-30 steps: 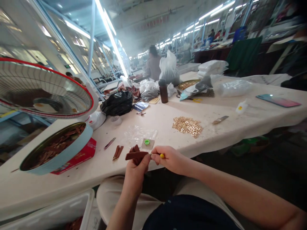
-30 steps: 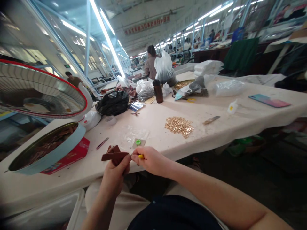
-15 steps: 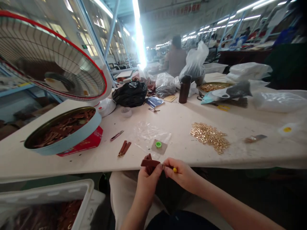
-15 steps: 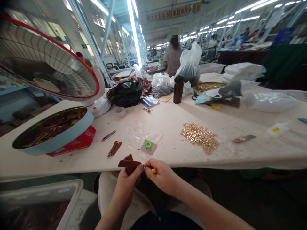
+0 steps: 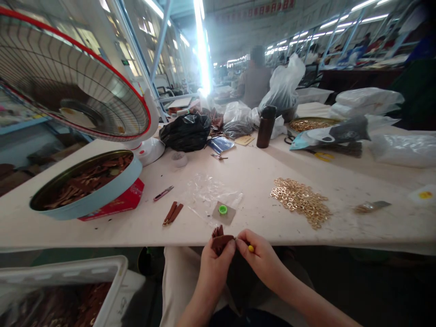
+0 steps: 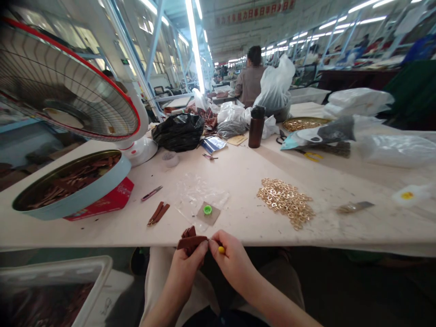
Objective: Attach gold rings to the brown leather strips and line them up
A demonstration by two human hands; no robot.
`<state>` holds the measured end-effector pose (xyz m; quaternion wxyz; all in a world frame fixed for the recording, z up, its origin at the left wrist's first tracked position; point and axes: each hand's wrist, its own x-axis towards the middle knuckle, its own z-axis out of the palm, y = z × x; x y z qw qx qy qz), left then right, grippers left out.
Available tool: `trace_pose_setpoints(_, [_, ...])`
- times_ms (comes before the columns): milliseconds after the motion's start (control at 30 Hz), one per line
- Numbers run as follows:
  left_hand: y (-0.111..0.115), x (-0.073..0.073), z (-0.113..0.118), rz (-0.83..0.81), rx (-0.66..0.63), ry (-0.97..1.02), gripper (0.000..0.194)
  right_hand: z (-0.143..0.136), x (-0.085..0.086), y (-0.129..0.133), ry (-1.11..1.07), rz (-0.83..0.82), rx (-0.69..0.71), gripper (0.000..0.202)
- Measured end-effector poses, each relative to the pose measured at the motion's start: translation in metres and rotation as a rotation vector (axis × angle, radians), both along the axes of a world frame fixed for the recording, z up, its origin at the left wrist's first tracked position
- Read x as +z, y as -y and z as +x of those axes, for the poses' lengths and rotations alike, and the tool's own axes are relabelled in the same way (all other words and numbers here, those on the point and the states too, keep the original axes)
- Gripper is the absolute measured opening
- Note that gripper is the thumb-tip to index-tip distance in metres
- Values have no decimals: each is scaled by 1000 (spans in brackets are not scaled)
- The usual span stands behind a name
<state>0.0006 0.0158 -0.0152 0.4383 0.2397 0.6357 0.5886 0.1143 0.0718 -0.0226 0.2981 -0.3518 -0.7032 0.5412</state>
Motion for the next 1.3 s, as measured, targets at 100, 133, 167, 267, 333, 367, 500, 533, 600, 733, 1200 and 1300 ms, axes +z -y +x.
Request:
trace_pose_setpoints(100, [-4, 5, 2, -40, -21, 67, 24, 7, 1, -1, 9, 3, 86, 27])
trace_pose_setpoints(133, [-5, 7, 2, -44, -53, 96, 24, 12, 2, -2, 30, 32, 122, 25])
trace_pose_setpoints(167, [-5, 9, 0, -49, -98, 134, 24, 17, 3, -3, 58, 90, 139, 20])
trace_pose_setpoints(267, [-3, 16, -2, -85, -276, 253, 22, 31, 8, -7, 95, 361, 147, 10])
trace_pose_setpoints(333, [-1, 21, -2, -111, -344, 259, 20, 37, 10, -10, 72, 543, 193, 13])
trace_pose_setpoints(367, [0, 22, 0, -117, -356, 241, 20, 38, 10, -12, 61, 611, 224, 13])
trace_pose_setpoints(500, [5, 18, 8, -100, -290, 115, 23, 35, 8, -14, 35, 620, 241, 16])
trace_pose_setpoints(533, [6, 15, 10, -84, -258, 66, 24, 33, 7, -13, 21, 555, 225, 17])
trace_pose_setpoints(600, [9, 10, 13, -29, -205, -45, 22, 28, 4, -10, 17, 401, 179, 18])
trace_pose_setpoints(733, [14, 7, 14, 69, -223, -226, 17, 22, 0, -3, 54, 125, 103, 16])
trace_pose_setpoints(1200, [15, 4, 14, 146, -256, -58, 15, 12, 3, 5, -206, -240, 31, 31])
trace_pose_setpoints(1300, [16, 1, 11, 111, -241, -166, 8, 12, 3, 3, -217, -210, 66, 27])
